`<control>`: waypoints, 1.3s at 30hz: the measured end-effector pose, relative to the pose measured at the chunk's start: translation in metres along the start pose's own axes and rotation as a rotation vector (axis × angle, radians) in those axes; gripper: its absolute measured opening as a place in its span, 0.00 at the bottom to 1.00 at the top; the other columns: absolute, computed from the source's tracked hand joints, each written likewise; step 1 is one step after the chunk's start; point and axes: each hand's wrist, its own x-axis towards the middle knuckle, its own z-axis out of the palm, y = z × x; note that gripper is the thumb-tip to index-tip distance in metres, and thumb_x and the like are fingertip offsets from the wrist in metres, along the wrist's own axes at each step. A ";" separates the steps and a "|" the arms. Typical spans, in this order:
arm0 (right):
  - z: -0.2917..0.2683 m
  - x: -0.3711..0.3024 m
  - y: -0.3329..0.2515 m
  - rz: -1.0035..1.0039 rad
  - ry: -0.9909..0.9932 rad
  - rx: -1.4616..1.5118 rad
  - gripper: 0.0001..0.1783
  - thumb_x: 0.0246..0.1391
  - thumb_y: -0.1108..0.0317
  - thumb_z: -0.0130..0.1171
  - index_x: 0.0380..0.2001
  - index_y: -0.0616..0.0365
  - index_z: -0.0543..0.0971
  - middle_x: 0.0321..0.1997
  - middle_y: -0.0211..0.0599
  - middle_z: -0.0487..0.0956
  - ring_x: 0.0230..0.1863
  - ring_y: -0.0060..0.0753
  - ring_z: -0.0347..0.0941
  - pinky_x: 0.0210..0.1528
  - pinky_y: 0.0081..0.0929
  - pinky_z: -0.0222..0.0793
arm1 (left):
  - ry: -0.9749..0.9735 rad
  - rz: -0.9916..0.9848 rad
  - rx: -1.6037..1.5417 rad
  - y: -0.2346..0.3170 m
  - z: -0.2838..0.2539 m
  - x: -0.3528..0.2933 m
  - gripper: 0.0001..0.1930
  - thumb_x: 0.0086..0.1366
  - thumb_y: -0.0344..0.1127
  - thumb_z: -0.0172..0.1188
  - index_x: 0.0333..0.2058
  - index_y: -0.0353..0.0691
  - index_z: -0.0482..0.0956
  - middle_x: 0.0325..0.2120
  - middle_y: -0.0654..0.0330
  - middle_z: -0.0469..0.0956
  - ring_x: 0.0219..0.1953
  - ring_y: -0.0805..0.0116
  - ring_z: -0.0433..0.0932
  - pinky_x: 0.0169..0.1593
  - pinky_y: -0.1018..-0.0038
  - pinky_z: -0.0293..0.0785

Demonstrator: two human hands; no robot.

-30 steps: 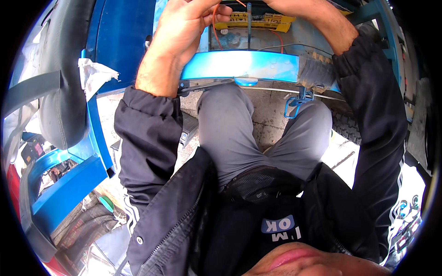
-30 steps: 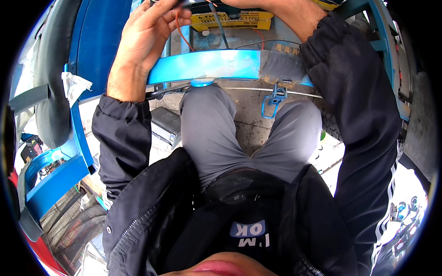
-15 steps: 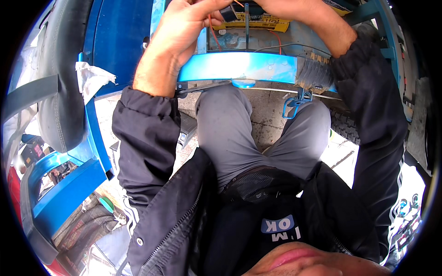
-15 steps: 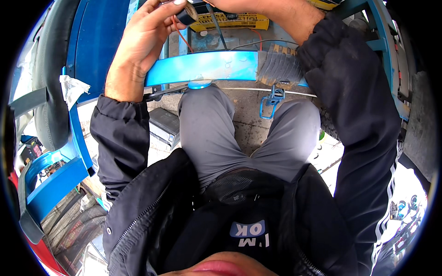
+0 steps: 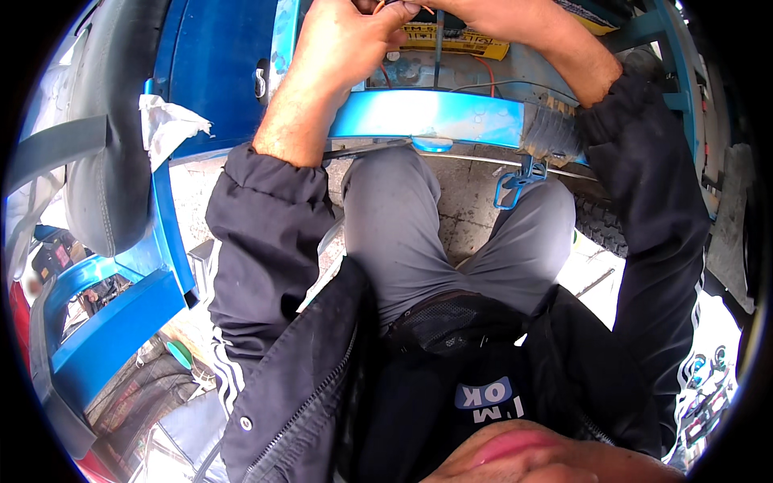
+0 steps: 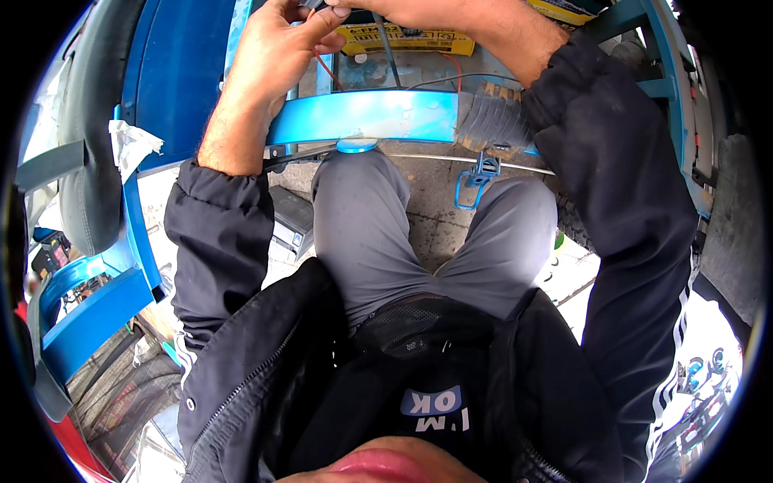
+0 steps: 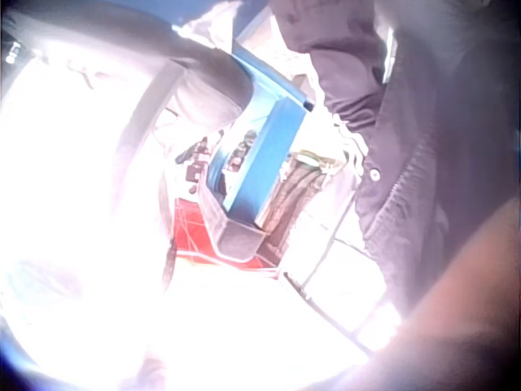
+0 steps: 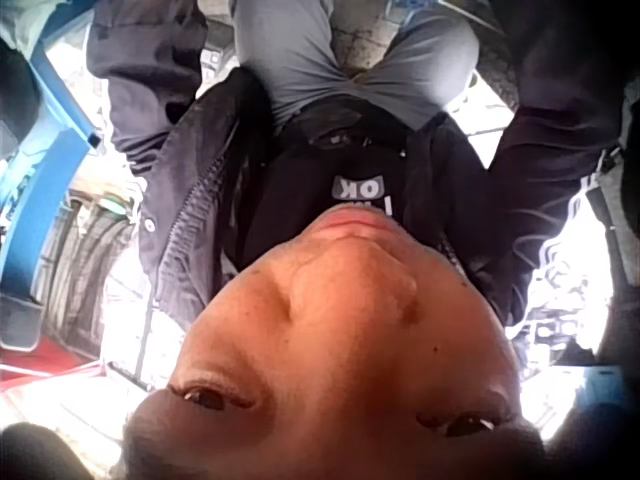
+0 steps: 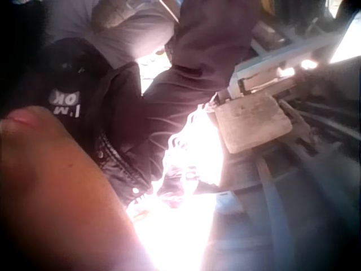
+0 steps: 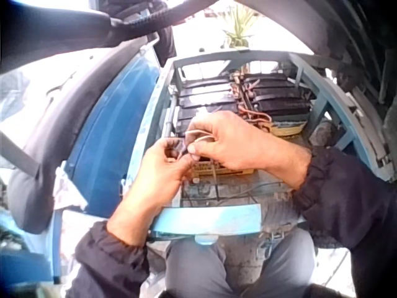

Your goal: The person sits on the floor and repairs the electrical wiring of a blue electric vehicle. They use pliers to strip wire insulation, twist the exposed ends together, and wrap the connections with black electrical tape. The person also uses a yellow multimeter to test the circuit.

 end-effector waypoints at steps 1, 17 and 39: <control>0.000 0.001 -0.003 0.017 0.005 -0.031 0.12 0.59 0.68 0.63 0.39 0.67 0.81 0.34 0.47 0.84 0.36 0.32 0.80 0.40 0.32 0.74 | 0.004 0.018 0.001 0.000 -0.002 -0.001 0.17 0.68 0.27 0.64 0.53 0.27 0.73 0.34 0.59 0.80 0.32 0.74 0.79 0.36 0.77 0.77; -0.006 0.002 0.000 0.246 0.059 0.103 0.08 0.60 0.70 0.62 0.33 0.67 0.82 0.26 0.30 0.80 0.29 0.19 0.72 0.30 0.26 0.69 | -0.183 -0.096 -0.471 0.001 -0.009 0.003 0.16 0.69 0.34 0.68 0.51 0.35 0.75 0.37 0.63 0.81 0.36 0.76 0.79 0.41 0.79 0.76; -0.006 -0.001 -0.001 -0.003 0.074 -0.465 0.17 0.48 0.63 0.68 0.38 0.65 0.84 0.36 0.57 0.83 0.41 0.56 0.81 0.45 0.43 0.76 | 0.000 -0.055 -0.262 -0.008 -0.009 0.004 0.03 0.73 0.29 0.59 0.39 0.37 0.77 0.27 0.65 0.78 0.26 0.76 0.76 0.33 0.79 0.73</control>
